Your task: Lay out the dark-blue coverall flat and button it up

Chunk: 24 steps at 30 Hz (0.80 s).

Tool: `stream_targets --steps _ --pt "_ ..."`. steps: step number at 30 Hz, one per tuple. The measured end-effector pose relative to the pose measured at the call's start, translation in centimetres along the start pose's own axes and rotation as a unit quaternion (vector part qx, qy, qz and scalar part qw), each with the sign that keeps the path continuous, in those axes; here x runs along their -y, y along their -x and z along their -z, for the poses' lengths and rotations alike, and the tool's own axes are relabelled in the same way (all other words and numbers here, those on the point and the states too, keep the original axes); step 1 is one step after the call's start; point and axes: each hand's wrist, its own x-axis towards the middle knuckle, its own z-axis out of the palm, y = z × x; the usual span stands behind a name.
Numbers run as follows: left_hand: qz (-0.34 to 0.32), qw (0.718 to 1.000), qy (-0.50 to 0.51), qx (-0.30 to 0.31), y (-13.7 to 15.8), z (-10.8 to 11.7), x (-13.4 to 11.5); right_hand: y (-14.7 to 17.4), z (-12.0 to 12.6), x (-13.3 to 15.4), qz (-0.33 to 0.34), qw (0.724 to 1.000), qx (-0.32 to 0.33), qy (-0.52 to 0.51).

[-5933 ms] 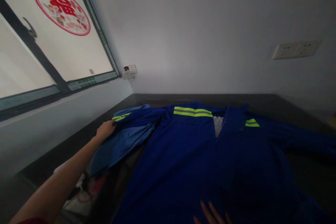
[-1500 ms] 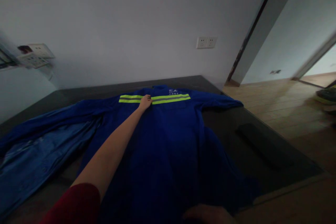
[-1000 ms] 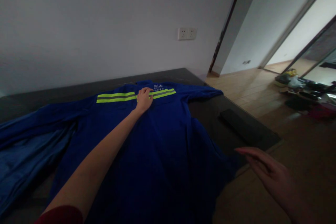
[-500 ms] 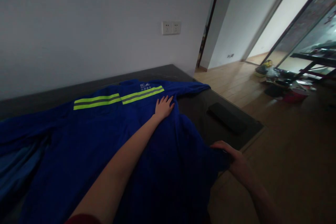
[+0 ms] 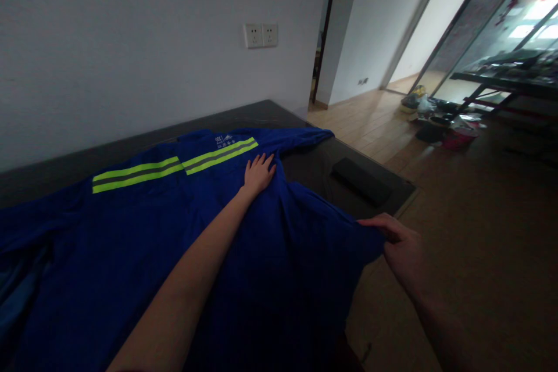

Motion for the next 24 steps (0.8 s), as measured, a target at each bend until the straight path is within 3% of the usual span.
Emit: stream_targets --steps 5,9,15,17,24 --pt "0.001 1.0 -0.005 -0.002 -0.4 -0.1 0.4 0.6 1.5 0.0 -0.033 0.999 0.003 0.016" --pt "-0.034 0.999 -0.012 -0.018 -0.6 0.9 0.3 1.0 1.3 -2.0 -0.054 0.995 0.064 0.054" --pt "-0.201 0.979 -0.042 -0.001 -1.7 1.9 -0.3 1.3 -0.1 -3.1 0.115 0.982 0.051 0.138" --pt "-0.193 0.98 -0.045 -0.003 -2.4 2.2 0.0 1.3 -0.3 -3.1 0.115 0.983 0.048 0.132" --pt "-0.081 0.995 -0.036 -0.047 -4.1 3.9 2.7 1.9 0.8 -4.3 -0.011 0.99 0.082 0.113"
